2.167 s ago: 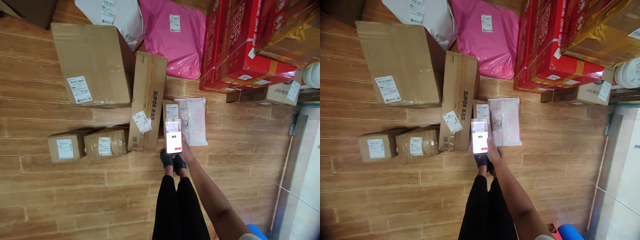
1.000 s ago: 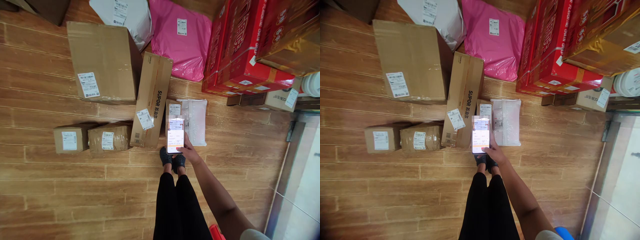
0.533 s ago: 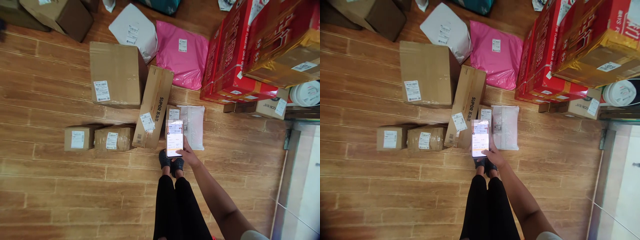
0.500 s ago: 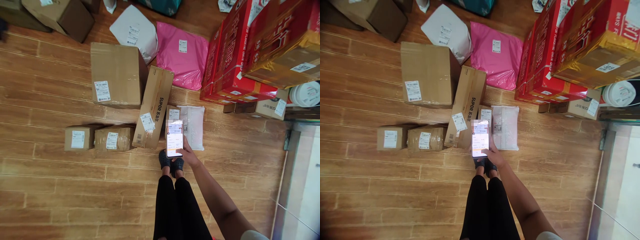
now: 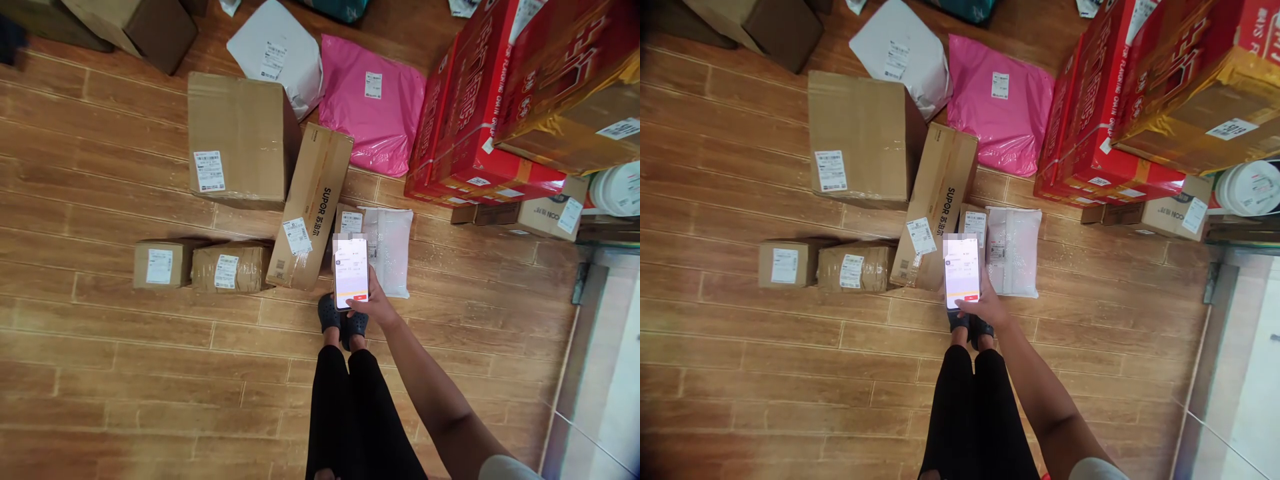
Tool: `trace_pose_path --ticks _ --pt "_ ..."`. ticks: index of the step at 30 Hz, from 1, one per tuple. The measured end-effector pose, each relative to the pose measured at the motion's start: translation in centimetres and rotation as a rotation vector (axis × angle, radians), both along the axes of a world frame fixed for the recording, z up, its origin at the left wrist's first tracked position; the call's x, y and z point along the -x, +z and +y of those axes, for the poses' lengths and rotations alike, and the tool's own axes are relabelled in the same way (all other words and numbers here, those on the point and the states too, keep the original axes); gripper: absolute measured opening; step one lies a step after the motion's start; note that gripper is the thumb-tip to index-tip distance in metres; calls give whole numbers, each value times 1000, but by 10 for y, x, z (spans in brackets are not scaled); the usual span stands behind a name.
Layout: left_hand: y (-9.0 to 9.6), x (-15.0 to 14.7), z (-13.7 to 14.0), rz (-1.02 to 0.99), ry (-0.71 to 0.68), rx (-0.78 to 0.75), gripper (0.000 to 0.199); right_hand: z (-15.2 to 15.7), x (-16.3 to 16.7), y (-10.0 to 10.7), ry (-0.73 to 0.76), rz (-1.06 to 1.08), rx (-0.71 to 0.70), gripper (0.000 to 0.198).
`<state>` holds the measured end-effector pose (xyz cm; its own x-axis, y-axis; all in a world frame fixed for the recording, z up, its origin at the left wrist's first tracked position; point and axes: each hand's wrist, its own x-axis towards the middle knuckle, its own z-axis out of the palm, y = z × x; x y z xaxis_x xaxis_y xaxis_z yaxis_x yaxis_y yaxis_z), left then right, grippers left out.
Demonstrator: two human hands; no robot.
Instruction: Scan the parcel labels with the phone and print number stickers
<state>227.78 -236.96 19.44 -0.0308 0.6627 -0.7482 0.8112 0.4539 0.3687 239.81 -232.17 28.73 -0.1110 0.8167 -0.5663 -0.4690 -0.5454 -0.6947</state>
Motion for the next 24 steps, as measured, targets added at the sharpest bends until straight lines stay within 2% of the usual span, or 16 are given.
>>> trace_pose_path --ticks 3,10,20,24 --pt "2 -1 0 -3 1 -2 41 -1 0 0 0 -26 3 96" --pt "3 -8 1 -26 -13 -51 28 3 -5 -7 -30 -72 -3 98" --pt "-14 -6 -4 -15 -31 -105 19 12 -7 -55 -95 -68 -3 95" --pt "-30 6 -4 15 -38 -124 27 14 -3 -72 -122 -44 82 74"
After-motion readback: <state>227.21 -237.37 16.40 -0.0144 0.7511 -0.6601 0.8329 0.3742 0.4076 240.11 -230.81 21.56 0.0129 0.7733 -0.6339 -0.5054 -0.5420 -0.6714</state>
